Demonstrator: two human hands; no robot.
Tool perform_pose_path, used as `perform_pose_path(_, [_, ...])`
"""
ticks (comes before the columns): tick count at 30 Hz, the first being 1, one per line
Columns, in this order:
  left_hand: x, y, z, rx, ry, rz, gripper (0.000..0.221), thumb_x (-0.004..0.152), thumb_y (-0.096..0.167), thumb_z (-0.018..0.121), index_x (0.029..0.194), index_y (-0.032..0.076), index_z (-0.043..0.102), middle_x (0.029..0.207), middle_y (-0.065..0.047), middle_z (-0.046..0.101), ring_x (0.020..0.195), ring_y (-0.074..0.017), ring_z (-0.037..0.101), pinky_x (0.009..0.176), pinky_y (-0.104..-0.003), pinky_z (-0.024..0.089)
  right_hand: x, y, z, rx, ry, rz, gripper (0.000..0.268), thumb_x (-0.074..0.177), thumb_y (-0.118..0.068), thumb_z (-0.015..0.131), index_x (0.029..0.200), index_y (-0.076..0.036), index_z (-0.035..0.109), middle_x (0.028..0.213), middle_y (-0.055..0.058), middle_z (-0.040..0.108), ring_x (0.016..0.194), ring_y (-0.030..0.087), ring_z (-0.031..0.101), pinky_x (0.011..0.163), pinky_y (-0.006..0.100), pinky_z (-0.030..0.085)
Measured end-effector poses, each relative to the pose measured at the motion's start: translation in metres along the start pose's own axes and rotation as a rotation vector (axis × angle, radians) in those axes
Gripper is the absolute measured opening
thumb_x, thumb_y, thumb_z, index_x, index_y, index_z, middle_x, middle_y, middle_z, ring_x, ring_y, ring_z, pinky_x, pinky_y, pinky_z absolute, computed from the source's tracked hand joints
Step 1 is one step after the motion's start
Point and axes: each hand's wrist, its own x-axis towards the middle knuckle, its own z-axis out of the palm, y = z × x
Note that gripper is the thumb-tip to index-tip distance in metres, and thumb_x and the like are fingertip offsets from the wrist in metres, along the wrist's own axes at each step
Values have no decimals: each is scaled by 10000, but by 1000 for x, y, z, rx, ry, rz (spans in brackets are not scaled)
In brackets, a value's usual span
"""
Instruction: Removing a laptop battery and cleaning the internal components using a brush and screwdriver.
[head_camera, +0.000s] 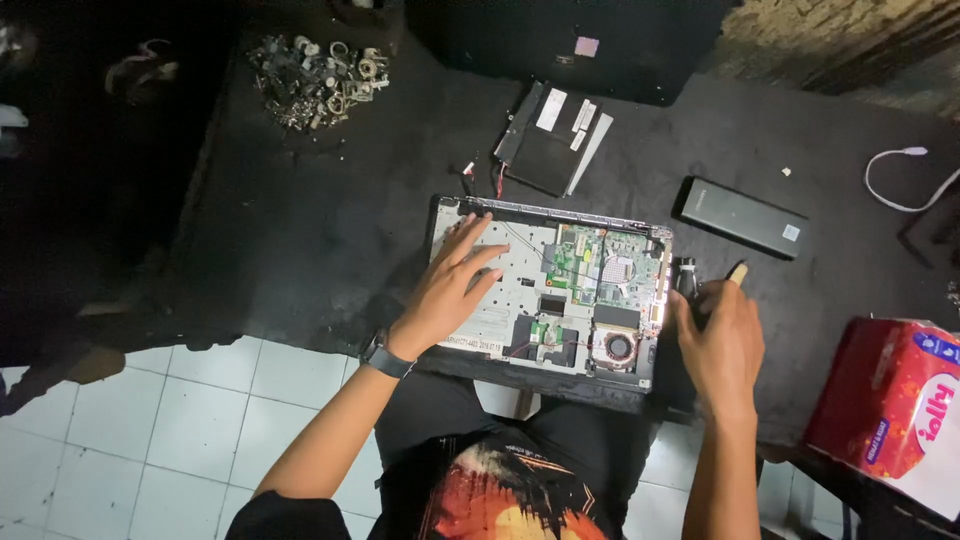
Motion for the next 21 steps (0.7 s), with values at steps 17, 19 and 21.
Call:
perform_pose_path(17, [-3,22,9,-153,21,-47,291,1044,203,533,1312,143,626,1615,-128,334,1502,-353,248,1223,-535,201,7,-27,-7,1344,192,223,637,1173,-134,531,1677,-274,169,1086,37,560,888,130,670,895,324,649])
perform_pose_path(19, [1,27,16,-173,1,-80,287,1032,220,543,1298,156,629,1607,-119,346,1501,-340,252,1229,-546,193,9,-41,1,1353,149,223,599,1153,-182,509,1664,-248,203,1077,35,529,877,128,649,926,346,648])
perform_pose_path(21, [4,28,29,-133,6,39,319,1022,198,581,1335,145,605,1630,-126,300,1506,-357,234,1228,-529,195,10,-48,18,1513,23,256,687,1080,-257,572,1637,-240,170,1105,129,547,887,199,688,862,387,646])
